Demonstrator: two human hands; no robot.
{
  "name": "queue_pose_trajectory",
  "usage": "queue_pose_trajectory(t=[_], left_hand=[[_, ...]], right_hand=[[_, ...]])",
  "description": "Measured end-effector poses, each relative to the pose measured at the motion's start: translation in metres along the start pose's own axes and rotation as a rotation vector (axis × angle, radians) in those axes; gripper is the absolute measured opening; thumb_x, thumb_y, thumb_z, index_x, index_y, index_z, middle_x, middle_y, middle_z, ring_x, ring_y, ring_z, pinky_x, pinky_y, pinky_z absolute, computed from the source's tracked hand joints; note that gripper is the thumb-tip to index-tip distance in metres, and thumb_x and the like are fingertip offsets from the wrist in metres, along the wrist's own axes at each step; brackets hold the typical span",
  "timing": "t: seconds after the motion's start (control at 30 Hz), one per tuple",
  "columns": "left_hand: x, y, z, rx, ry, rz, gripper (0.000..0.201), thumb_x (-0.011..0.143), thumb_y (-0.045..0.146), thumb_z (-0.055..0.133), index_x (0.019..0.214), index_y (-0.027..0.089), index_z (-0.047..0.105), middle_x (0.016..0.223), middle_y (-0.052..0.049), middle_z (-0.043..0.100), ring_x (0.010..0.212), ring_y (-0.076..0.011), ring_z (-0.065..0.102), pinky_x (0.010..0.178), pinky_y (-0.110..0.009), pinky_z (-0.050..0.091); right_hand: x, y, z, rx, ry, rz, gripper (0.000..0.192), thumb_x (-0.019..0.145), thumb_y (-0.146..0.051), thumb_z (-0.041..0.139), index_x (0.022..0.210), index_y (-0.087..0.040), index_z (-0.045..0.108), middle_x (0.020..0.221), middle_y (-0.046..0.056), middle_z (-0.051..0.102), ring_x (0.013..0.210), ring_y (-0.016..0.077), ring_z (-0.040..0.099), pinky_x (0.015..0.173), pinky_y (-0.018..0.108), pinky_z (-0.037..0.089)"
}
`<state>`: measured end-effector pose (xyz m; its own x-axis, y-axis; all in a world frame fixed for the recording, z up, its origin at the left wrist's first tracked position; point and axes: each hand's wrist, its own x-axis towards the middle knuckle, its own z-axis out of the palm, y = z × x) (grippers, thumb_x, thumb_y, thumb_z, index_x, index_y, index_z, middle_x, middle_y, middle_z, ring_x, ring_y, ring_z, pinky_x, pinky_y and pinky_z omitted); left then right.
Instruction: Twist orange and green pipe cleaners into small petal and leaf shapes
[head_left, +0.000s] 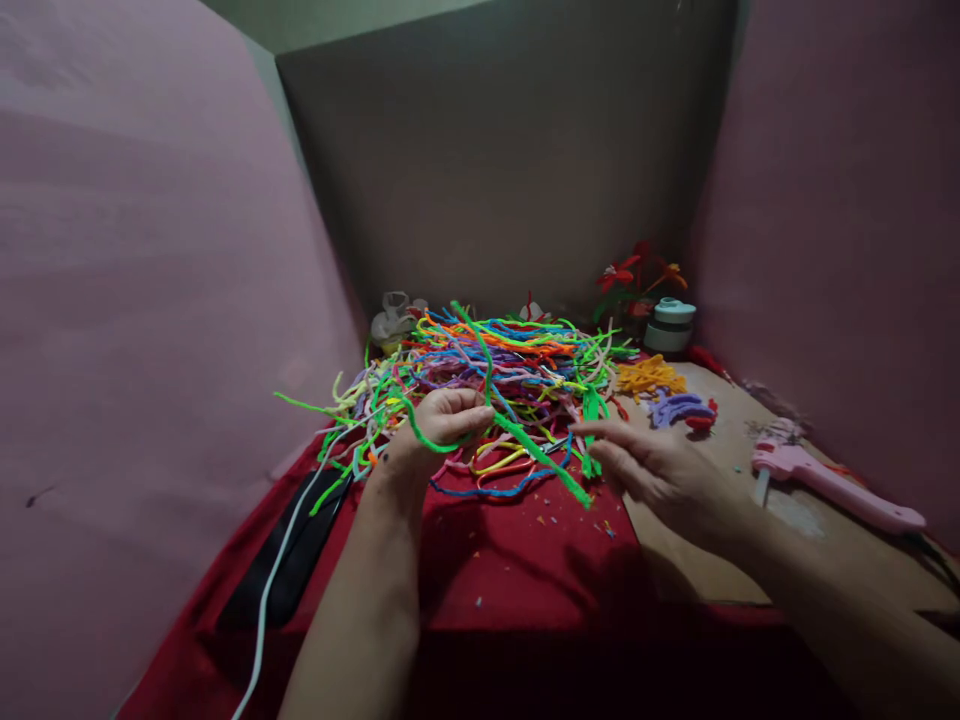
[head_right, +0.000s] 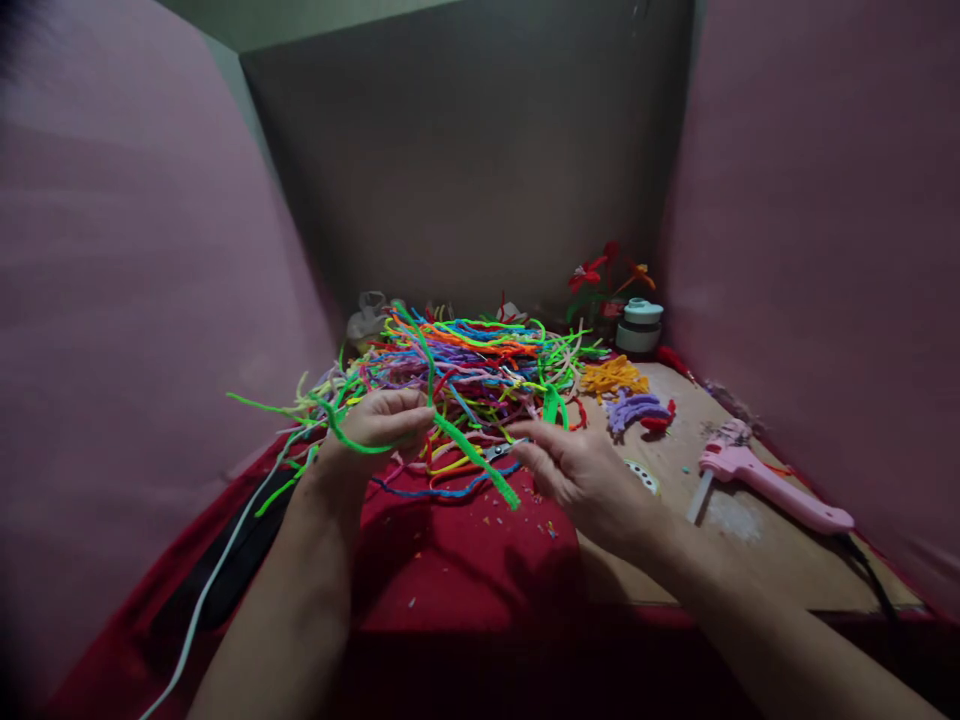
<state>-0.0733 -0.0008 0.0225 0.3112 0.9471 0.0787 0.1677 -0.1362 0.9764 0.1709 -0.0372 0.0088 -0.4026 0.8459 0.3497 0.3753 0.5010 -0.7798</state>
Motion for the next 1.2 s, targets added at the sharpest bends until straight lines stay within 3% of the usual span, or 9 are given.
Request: queue_pose_trajectory(t=[0.07,0.13,0.23,0.33,0.43,0.6,0.7,1.0,1.2], left_hand=[[-0.001,-0.001,0.002,0.055,-0.112,-0.015,0.028,0.074,0.036,0.062,0.060,0.014,0.050,0.044,0.004,0.048,0.036,-0.0053,0.042,0.038,-0.018,0.029],[-0.001,-0.001,0.006,0.095,-0.206,-0.027,0.028,0.075,0.037,0.062,0.062,0.014,0.052,0.044,0.004,0.046,0.036,-0.0052,0.041,0.037,-0.018,0.028],[0.000,-0.002,0.012,0.100,-0.265,-0.020,0.028,0.074,0.038,0.062,0.064,0.014,0.052,0.046,0.005,0.045,0.037,-0.0051,0.041,0.038,-0.018,0.030],[0.000,-0.001,0.014,0.092,-0.266,-0.051,0.029,0.073,0.039,0.064,0.064,0.013,0.052,0.047,0.004,0.046,0.037,-0.0054,0.042,0.038,-0.018,0.032],[0.001,-0.001,0.012,0.077,-0.231,-0.061,0.028,0.072,0.038,0.065,0.069,0.013,0.054,0.047,0.004,0.047,0.036,-0.0054,0.042,0.037,-0.018,0.031],[0.003,-0.006,0.015,-0.031,-0.152,0.007,0.027,0.071,0.038,0.065,0.070,0.012,0.056,0.046,0.005,0.047,0.036,-0.0060,0.042,0.036,-0.018,0.032],[0.005,-0.010,0.017,-0.037,-0.136,0.017,0.028,0.070,0.039,0.066,0.069,0.013,0.056,0.045,0.005,0.047,0.035,-0.0064,0.042,0.035,-0.018,0.031],[0.008,-0.006,0.019,0.009,0.008,0.053,0.022,0.065,0.033,0.069,0.066,0.012,0.063,0.051,0.002,0.054,0.043,-0.0060,0.042,0.043,-0.019,0.030],[0.010,-0.009,0.024,-0.045,0.093,0.040,0.021,0.064,0.032,0.070,0.065,0.012,0.064,0.048,0.004,0.050,0.042,-0.0048,0.037,0.042,-0.020,0.024]], right_hand=[[0.008,-0.014,-0.006,-0.209,0.123,-0.264,0.024,0.087,-0.025,0.048,0.105,-0.020,0.064,0.074,0.005,0.064,0.067,0.0149,0.055,0.061,0.028,0.042],[0.020,-0.025,-0.004,-0.390,0.064,-0.523,0.028,0.088,-0.015,0.043,0.107,-0.021,0.063,0.097,0.007,0.066,0.086,0.0179,0.055,0.073,0.031,0.042],[0.038,-0.034,0.007,-0.704,-0.022,-0.654,0.027,0.087,-0.011,0.041,0.099,-0.016,0.064,0.102,0.010,0.064,0.090,0.0204,0.051,0.076,0.035,0.040],[0.047,-0.032,0.016,-0.903,-0.025,-0.597,0.020,0.085,-0.015,0.048,0.074,-0.014,0.065,0.077,0.010,0.064,0.082,0.0218,0.048,0.073,0.036,0.036],[0.046,-0.027,0.020,-0.844,0.015,-0.502,0.026,0.084,-0.017,0.049,0.063,-0.015,0.063,0.065,0.008,0.061,0.072,0.0187,0.046,0.066,0.033,0.033],[0.036,-0.021,0.026,-0.413,0.054,-0.047,0.021,0.080,-0.024,0.052,0.067,-0.014,0.066,0.059,0.004,0.057,0.056,0.0124,0.043,0.053,0.028,0.028],[0.034,-0.020,0.030,-0.089,0.023,0.130,0.022,0.079,-0.025,0.052,0.064,-0.012,0.062,0.054,0.000,0.049,0.052,0.0094,0.040,0.050,0.025,0.029],[0.039,-0.016,0.027,0.229,-0.145,0.266,0.023,0.074,-0.025,0.056,0.055,-0.012,0.059,0.043,-0.006,0.038,0.042,0.0053,0.033,0.042,0.021,0.025],[0.043,-0.014,0.036,0.554,-0.130,0.402,0.018,0.079,-0.020,0.052,0.064,-0.013,0.058,0.058,0.004,0.063,0.046,0.0103,0.056,0.050,0.024,0.046]])
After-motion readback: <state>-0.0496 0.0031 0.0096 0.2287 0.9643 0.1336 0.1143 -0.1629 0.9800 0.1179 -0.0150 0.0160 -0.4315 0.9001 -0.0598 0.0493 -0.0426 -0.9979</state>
